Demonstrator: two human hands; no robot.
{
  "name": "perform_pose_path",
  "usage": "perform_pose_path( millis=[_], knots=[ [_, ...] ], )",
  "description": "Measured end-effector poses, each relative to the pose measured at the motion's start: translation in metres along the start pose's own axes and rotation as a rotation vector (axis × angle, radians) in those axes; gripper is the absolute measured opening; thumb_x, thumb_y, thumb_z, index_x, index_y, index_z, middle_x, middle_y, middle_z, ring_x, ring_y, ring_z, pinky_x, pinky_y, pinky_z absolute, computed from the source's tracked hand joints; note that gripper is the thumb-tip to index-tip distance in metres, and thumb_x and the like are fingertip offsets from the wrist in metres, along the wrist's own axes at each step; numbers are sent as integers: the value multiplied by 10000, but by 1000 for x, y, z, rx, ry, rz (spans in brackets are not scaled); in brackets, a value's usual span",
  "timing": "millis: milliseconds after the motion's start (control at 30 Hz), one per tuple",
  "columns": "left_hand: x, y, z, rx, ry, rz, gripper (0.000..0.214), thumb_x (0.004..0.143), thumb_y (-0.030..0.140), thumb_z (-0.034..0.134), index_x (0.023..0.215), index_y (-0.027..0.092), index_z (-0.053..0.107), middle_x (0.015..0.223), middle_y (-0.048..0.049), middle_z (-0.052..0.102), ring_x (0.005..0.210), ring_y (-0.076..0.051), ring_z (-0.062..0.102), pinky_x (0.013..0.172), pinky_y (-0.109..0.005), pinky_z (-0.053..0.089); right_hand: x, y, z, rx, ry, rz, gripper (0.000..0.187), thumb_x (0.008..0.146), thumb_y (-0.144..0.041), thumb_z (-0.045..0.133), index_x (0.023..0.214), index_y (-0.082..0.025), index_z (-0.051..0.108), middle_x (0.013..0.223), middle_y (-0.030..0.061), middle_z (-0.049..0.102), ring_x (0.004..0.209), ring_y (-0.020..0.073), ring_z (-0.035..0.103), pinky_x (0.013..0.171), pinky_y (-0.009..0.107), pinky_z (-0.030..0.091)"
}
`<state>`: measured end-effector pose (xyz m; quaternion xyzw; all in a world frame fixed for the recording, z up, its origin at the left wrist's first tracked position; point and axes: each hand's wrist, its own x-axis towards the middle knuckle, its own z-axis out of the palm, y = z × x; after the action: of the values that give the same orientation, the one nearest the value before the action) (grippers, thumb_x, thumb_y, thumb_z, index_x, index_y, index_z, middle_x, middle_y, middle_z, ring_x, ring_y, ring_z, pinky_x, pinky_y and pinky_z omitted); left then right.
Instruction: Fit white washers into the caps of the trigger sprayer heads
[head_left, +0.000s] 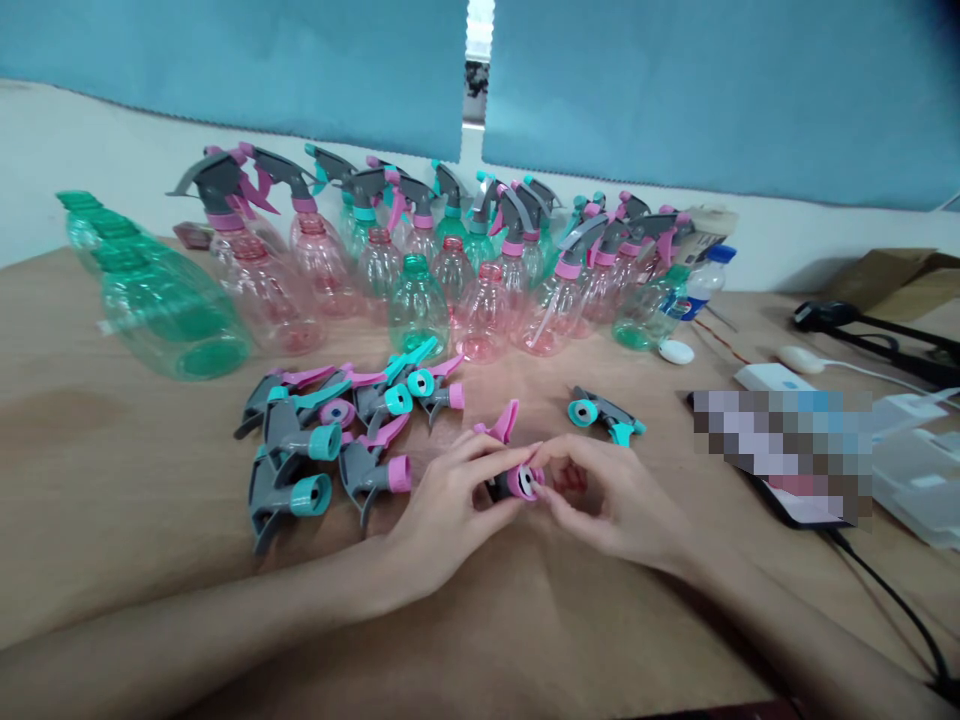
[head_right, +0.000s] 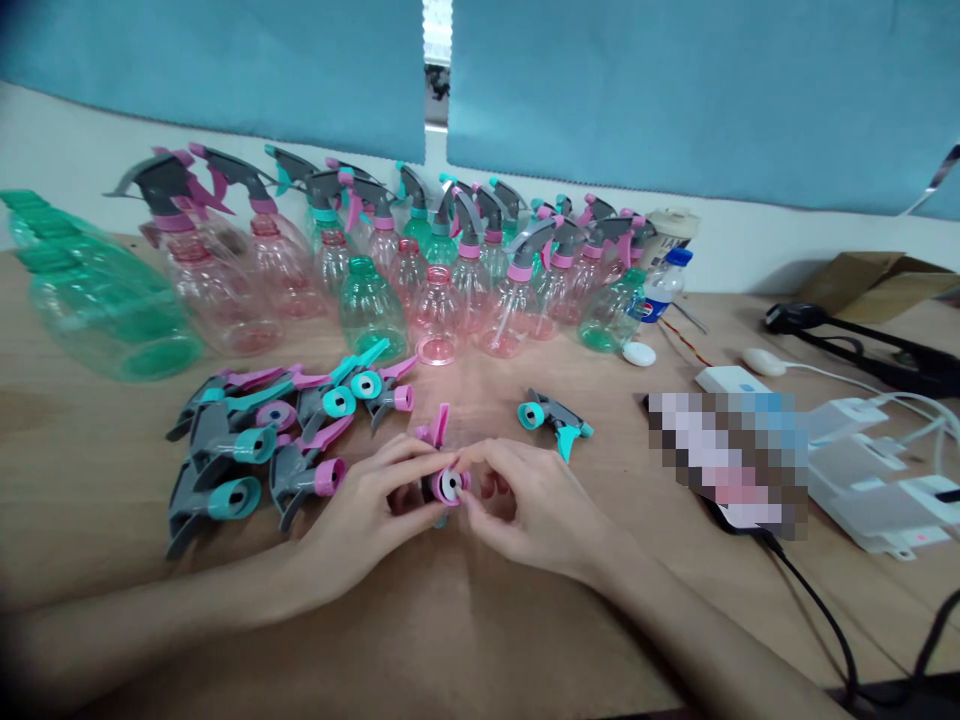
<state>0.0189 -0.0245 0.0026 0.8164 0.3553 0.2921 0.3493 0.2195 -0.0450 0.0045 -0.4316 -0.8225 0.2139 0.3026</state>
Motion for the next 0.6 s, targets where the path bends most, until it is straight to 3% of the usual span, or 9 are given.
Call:
perform_pose_path(
  millis=[233,600],
  knots=[
    [-2,-6,2,37,0,92,374,863,152,598,1208,294,569,1018,-20,576,944,-181,521,842,-333,452,1,1,-3,-59,-26,0,150,806,-191,566,954,-199,593,634,-43,539,560,97,503,519,216,368],
    [-1,-10,5,76,-3,94,405,873,143,575,1245,297,536,999,-25,562,943,-193,506,848,-350,445,1,5,6,-59,27,-9,181,810,-216,581,989,-207,609,569,-63,539,485,83,488,483,202,348]
  ],
)
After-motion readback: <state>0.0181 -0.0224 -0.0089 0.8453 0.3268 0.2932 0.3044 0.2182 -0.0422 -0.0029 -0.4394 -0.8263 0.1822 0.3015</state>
